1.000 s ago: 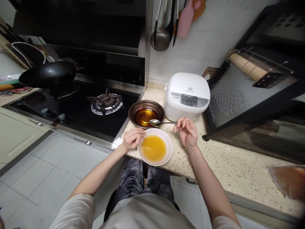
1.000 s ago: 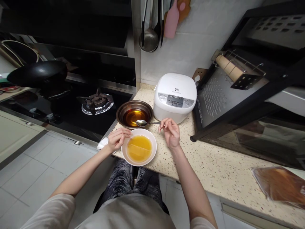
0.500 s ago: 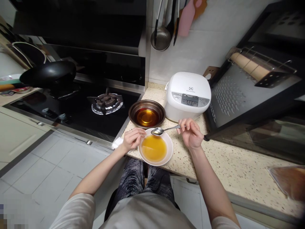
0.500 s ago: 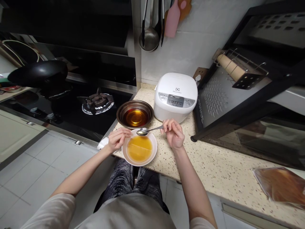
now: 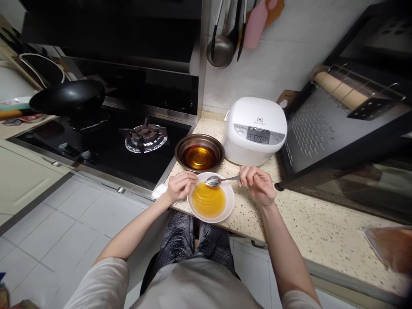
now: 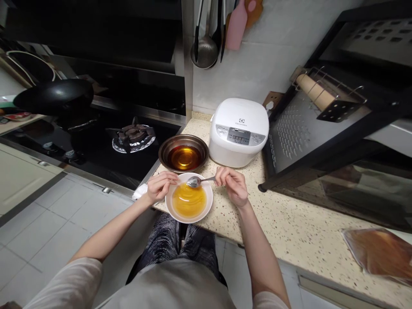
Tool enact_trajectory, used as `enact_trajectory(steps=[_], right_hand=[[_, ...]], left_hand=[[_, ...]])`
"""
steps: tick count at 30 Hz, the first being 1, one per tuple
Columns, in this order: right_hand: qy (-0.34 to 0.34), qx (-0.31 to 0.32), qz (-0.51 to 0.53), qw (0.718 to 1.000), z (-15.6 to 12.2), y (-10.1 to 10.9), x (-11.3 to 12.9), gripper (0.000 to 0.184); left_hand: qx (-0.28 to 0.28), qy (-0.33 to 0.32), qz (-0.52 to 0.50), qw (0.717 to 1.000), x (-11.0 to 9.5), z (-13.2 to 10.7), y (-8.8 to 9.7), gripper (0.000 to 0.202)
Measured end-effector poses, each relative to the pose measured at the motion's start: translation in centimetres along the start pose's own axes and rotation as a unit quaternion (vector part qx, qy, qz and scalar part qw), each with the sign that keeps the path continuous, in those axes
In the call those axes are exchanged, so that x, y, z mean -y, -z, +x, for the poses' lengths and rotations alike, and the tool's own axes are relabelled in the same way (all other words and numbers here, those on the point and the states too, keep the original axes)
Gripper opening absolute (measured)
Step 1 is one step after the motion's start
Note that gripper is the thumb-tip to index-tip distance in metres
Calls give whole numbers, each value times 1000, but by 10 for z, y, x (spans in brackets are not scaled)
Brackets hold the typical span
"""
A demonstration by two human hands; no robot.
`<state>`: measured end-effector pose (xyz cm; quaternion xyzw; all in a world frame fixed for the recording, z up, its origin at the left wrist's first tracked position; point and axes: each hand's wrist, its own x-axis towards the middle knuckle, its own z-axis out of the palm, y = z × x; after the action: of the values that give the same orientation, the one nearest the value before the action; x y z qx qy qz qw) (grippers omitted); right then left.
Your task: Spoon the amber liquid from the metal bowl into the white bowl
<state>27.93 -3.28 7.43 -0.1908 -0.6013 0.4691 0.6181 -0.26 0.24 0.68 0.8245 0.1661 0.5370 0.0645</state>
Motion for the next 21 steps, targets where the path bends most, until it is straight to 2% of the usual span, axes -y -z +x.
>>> enact_trajectory(steps=[6, 10, 21], right_hand=[[3, 13, -8, 1000, 0, 0, -1, 34], [0, -2, 5, 1000, 0, 1, -3, 33], [-46, -169, 73, 982, 11, -2, -18, 31]], left_hand=[[1, -1, -2, 1000, 1, 0, 0, 23], [-1, 3, -2, 1000, 1, -1, 0, 24], [-2, 5, -2, 1000, 0, 0, -1, 25]])
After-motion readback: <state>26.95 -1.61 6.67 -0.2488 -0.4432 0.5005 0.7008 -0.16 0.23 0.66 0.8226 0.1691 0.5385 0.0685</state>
